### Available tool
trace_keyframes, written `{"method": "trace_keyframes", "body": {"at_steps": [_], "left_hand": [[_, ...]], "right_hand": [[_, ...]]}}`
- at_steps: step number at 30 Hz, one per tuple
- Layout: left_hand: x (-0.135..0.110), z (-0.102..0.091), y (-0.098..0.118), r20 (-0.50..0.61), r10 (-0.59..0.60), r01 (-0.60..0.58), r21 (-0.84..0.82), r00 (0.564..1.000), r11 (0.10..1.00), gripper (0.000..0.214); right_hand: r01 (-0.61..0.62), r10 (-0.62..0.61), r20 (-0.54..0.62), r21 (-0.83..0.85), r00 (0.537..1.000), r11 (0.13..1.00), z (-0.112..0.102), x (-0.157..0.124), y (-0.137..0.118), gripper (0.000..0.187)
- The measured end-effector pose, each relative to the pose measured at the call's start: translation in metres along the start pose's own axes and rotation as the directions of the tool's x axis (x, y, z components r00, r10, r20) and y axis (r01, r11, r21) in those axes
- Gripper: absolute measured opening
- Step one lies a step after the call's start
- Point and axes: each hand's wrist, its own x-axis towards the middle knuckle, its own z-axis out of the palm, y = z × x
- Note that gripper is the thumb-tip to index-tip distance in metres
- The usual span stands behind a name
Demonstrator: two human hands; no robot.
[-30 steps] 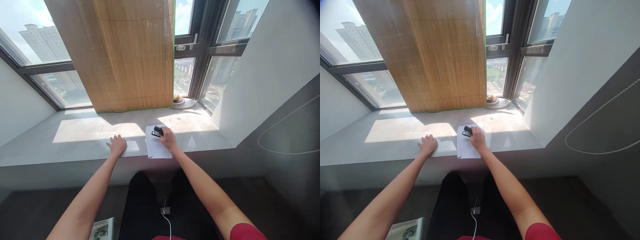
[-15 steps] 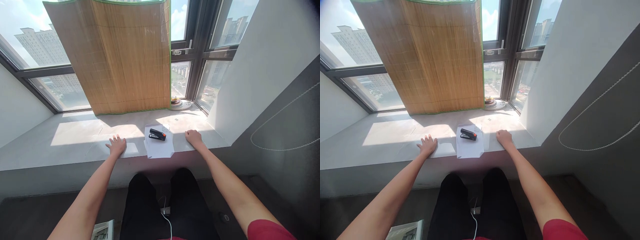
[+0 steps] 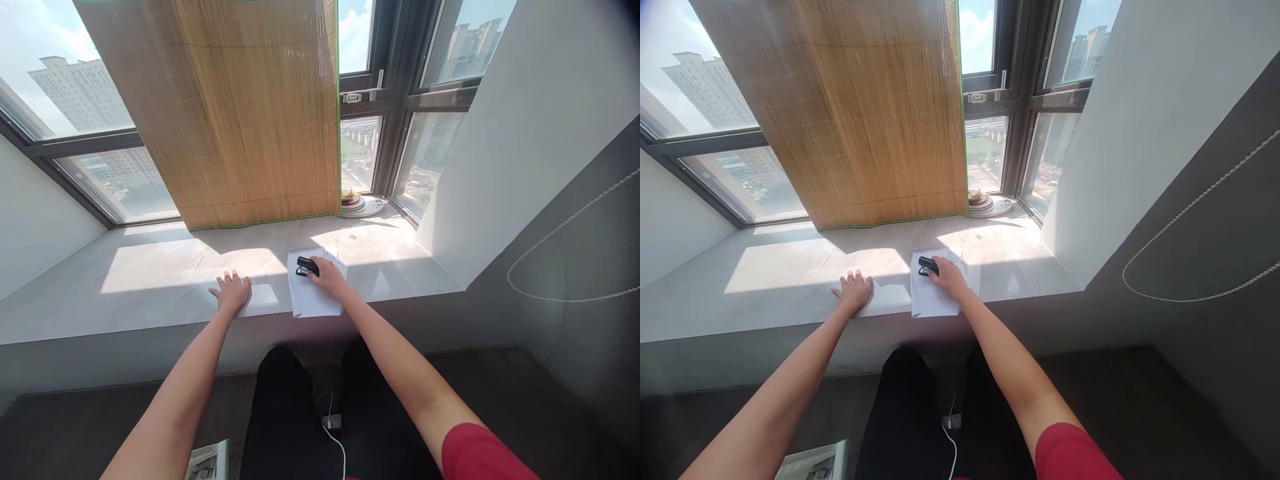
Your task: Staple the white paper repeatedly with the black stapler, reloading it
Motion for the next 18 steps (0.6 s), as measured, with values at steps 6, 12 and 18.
{"method": "trace_keyframes", "body": {"at_steps": [6,12,18], "left_hand": [[0.002,0.002,-0.001,-0.001,-0.001,0.001,0.005,1.000,1.000,0.081],[0.002,0.003,0.000,-0.007,-0.013,0.013,0.005,1.000,1.000,0.080],[0.005,0.006,-0.003,0.012,0.003,-0.003,0.020,1.000,1.000,0.084]], "right_hand": [[-0.005,0.005,0.001,-0.065,1.000,0.998,-0.035,-0.012,0.044,0.032],[0.019,-0.022,-0.058,-0.046,0.998,0.999,-0.100,-0.036,0.093,0.040],[-0.432,0.300,-0.387,-0.322,0.872,0.842,-0.151,-0.039,0.117,0.046]]}}
